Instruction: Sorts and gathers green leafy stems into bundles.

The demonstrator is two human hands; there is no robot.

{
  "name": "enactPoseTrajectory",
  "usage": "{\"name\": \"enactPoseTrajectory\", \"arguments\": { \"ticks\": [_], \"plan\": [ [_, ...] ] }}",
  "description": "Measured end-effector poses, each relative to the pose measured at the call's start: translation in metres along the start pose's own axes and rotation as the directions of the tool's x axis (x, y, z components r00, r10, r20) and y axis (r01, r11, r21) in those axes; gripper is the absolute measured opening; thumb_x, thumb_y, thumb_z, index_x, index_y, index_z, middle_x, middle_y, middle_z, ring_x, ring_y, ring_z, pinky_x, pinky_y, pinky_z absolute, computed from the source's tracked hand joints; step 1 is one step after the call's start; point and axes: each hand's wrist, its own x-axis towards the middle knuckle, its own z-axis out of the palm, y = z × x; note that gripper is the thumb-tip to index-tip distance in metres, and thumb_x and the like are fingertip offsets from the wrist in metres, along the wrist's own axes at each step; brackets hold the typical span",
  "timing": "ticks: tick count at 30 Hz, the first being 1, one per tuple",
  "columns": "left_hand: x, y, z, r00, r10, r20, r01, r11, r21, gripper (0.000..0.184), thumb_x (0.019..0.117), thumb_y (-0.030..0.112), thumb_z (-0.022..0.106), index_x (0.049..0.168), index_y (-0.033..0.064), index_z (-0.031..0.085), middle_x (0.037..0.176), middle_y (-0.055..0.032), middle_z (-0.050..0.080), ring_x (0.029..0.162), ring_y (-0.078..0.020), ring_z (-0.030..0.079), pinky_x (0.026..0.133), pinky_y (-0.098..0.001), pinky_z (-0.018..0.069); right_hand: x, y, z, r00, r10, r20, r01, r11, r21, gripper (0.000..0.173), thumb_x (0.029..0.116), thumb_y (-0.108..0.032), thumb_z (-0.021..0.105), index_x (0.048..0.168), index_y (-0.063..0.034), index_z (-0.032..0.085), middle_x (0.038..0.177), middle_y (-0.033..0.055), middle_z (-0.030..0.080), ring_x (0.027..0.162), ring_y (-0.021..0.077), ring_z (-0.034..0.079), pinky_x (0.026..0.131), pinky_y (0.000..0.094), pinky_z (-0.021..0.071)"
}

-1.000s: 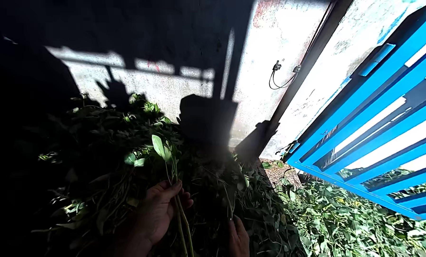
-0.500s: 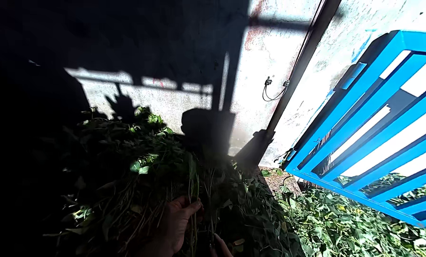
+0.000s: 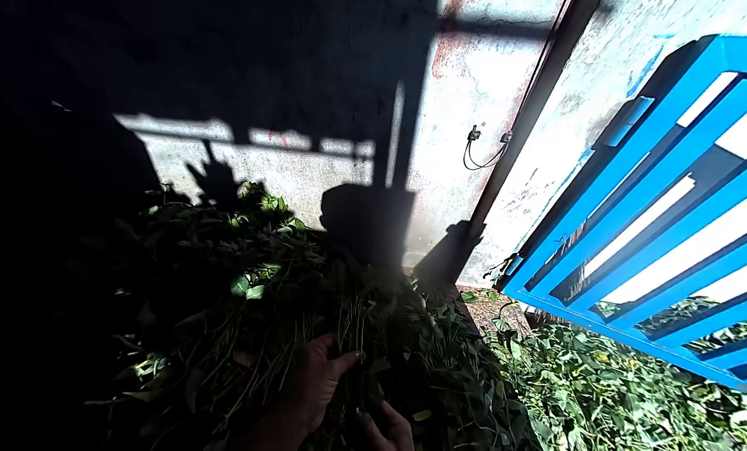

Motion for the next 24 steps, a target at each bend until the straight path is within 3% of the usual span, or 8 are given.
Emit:
{"name": "enactPoseTrajectory", "arguments": {
  "ticks": [4, 6, 9, 11, 15, 20, 22, 24],
  "plan": [
    [-0.002, 0.000, 0.003, 0.997, -0.075, 0.024, 0.077, 0.990, -0.117, 0.021, 0.0976, -0.006, 0.062, 0.117, -0.0046, 0.055, 0.098, -0.0205, 0.073, 0.083, -0.0322, 0.076, 0.072, -0.0429, 0.0658, -0.002, -0.004, 0.008, 0.981, 0.031, -0.190, 0.010, 0.977, 0.213, 0.017, 0.1000, -0.001, 0.055, 0.114, 0.0028, 0.064, 0.091, 0.0057, 0.071, 0.081, 0.0092, 0.068, 0.077, 0.0291, 0.0587],
    [-0.001, -0.001, 0.004, 0.994, -0.111, -0.008, 0.108, 0.981, -0.162, 0.023, 0.0984, -0.007, 0.060, 0.120, -0.0040, 0.053, 0.097, -0.0215, 0.072, 0.081, -0.0341, 0.075, 0.069, -0.0451, 0.0657, -0.005, -0.003, 0.011, 0.967, 0.019, -0.254, 0.064, 0.947, 0.314, 0.016, 0.1006, 0.001, 0.053, 0.113, 0.0020, 0.064, 0.095, 0.0068, 0.073, 0.086, 0.0108, 0.070, 0.081, 0.0300, 0.0598],
    [0.002, -0.001, 0.001, 0.986, -0.158, -0.053, 0.144, 0.969, -0.198, 0.023, 0.0977, -0.007, 0.061, 0.119, -0.0048, 0.054, 0.095, -0.0224, 0.072, 0.078, -0.0343, 0.075, 0.067, -0.0450, 0.0655, -0.007, -0.005, 0.008, 0.983, -0.027, -0.183, 0.105, 0.896, 0.432, 0.024, 0.1056, -0.002, 0.045, 0.120, 0.0051, 0.063, 0.114, 0.0158, 0.072, 0.105, 0.0215, 0.070, 0.094, 0.0383, 0.0580],
    [0.003, 0.005, -0.001, 0.982, -0.167, -0.086, 0.144, 0.964, -0.223, 0.020, 0.0982, -0.006, 0.060, 0.118, -0.0064, 0.056, 0.093, -0.0219, 0.072, 0.075, -0.0328, 0.075, 0.066, -0.0437, 0.0654, -0.008, -0.009, 0.006, 0.989, -0.060, -0.132, 0.114, 0.884, 0.454, 0.026, 0.1079, -0.008, 0.042, 0.115, 0.0023, 0.064, 0.111, 0.0153, 0.073, 0.105, 0.0215, 0.070, 0.095, 0.0386, 0.0568],
    [0.012, 0.024, -0.012, 0.966, -0.071, -0.249, 0.007, 0.968, -0.252, 0.012, 0.0994, -0.005, 0.059, 0.111, -0.0079, 0.058, 0.087, -0.0217, 0.072, 0.071, -0.0306, 0.074, 0.064, -0.0409, 0.0650, -0.014, -0.011, -0.005, 0.994, -0.092, -0.065, 0.108, 0.938, 0.330, 0.029, 0.1084, -0.013, 0.039, 0.103, -0.0035, 0.066, 0.087, 0.0047, 0.071, 0.078, 0.0084, 0.064, 0.077, 0.0283, 0.0548],
    [0.009, 0.026, -0.013, 0.972, -0.008, -0.234, -0.041, 0.978, -0.204, 0.012, 0.0984, -0.006, 0.060, 0.111, -0.0074, 0.059, 0.088, -0.0232, 0.072, 0.072, -0.0325, 0.075, 0.064, -0.0420, 0.0652, -0.014, -0.012, -0.008, 0.998, 0.042, -0.056, -0.027, 0.970, 0.240, 0.023, 0.1096, -0.011, 0.036, 0.105, -0.0007, 0.057, 0.075, 0.0033, 0.062, 0.062, 0.0100, 0.060, 0.060, 0.0288, 0.0561],
    [0.010, 0.025, -0.012, 0.963, 0.001, -0.270, -0.058, 0.978, -0.202, 0.010, 0.0988, -0.006, 0.060, 0.109, -0.0074, 0.059, 0.087, -0.0226, 0.072, 0.070, -0.0320, 0.075, 0.062, -0.0413, 0.0648, -0.018, -0.011, -0.006, 0.998, -0.025, -0.059, 0.026, 1.000, 0.013, 0.023, 0.1091, -0.010, 0.038, 0.110, 0.0036, 0.056, 0.079, 0.0057, 0.063, 0.060, 0.0104, 0.060, 0.055, 0.0281, 0.0556],
    [0.011, 0.026, -0.013, 0.947, 0.034, -0.320, -0.101, 0.975, -0.196, 0.010, 0.0982, -0.007, 0.060, 0.109, -0.0071, 0.060, 0.085, -0.0210, 0.073, 0.068, -0.0307, 0.074, 0.060, -0.0401, 0.0646, -0.024, -0.010, -0.005, 0.982, -0.189, 0.004, 0.181, 0.933, -0.312, 0.025, 0.1063, -0.006, 0.044, 0.117, 0.0107, 0.059, 0.096, 0.0133, 0.065, 0.073, 0.0121, 0.064, 0.066, 0.0285, 0.0583]
  ]
}}
